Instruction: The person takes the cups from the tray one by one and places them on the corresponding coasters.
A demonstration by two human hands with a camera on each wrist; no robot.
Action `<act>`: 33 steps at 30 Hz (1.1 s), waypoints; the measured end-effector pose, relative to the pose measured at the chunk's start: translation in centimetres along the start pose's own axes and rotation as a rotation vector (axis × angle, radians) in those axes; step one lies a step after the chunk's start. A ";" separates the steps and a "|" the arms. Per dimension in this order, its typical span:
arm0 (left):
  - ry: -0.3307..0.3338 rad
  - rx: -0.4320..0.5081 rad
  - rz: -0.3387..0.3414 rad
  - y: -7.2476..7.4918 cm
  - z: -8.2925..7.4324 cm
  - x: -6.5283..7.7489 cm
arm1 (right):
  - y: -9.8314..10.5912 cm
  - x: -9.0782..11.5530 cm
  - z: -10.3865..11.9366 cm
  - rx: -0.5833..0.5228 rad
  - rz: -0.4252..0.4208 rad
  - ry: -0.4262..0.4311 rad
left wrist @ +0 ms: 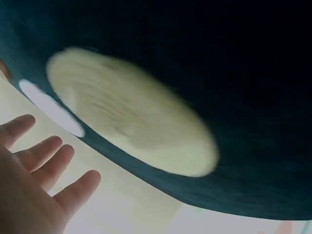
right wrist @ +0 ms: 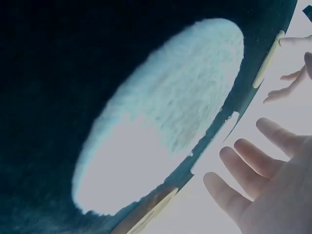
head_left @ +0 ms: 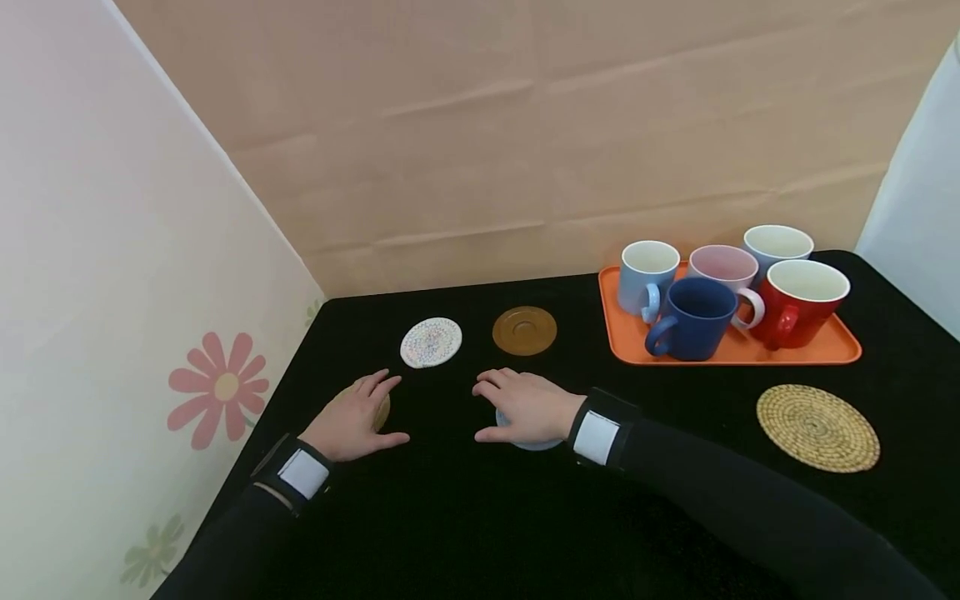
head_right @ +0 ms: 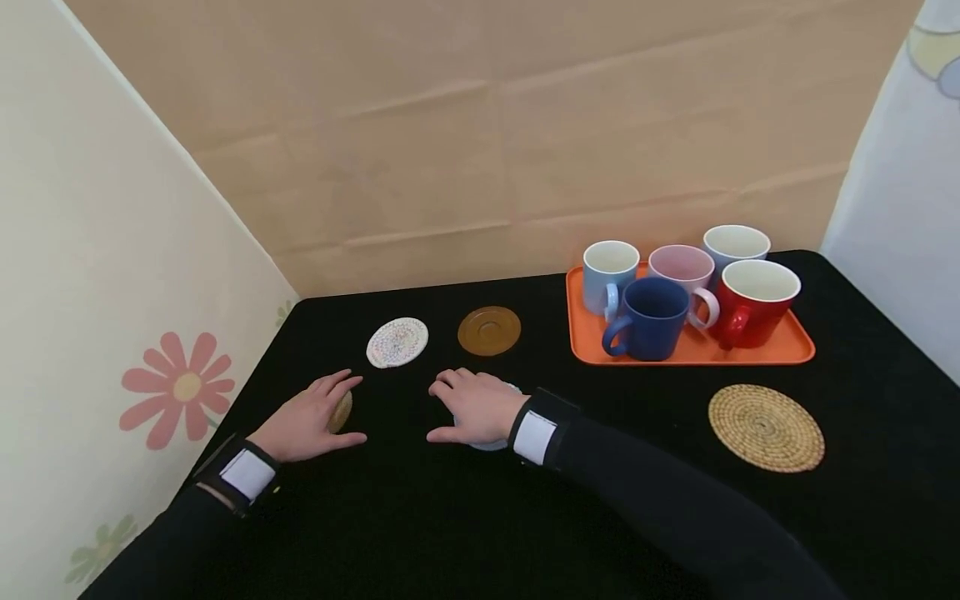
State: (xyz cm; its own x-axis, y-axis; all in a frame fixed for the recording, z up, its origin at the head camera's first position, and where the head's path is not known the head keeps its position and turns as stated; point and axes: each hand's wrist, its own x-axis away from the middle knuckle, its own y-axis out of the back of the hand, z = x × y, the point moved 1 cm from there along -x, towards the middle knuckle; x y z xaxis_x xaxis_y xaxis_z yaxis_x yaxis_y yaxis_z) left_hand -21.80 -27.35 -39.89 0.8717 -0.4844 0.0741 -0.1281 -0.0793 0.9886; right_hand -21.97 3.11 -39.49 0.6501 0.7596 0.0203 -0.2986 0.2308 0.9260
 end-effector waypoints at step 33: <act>0.263 0.214 0.080 -0.9 4.5 0.2 | -1.6 -2.4 1.8 0.097 0.059 -0.023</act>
State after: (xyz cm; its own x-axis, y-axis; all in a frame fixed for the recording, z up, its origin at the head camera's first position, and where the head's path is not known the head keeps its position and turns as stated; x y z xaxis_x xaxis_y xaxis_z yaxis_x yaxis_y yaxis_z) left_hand -23.67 -31.33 -41.32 0.9434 -0.2574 0.2091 -0.2729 -0.2444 0.9305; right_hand -21.81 -0.21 -40.35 0.6496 0.7557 0.0837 -0.2688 0.1253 0.9550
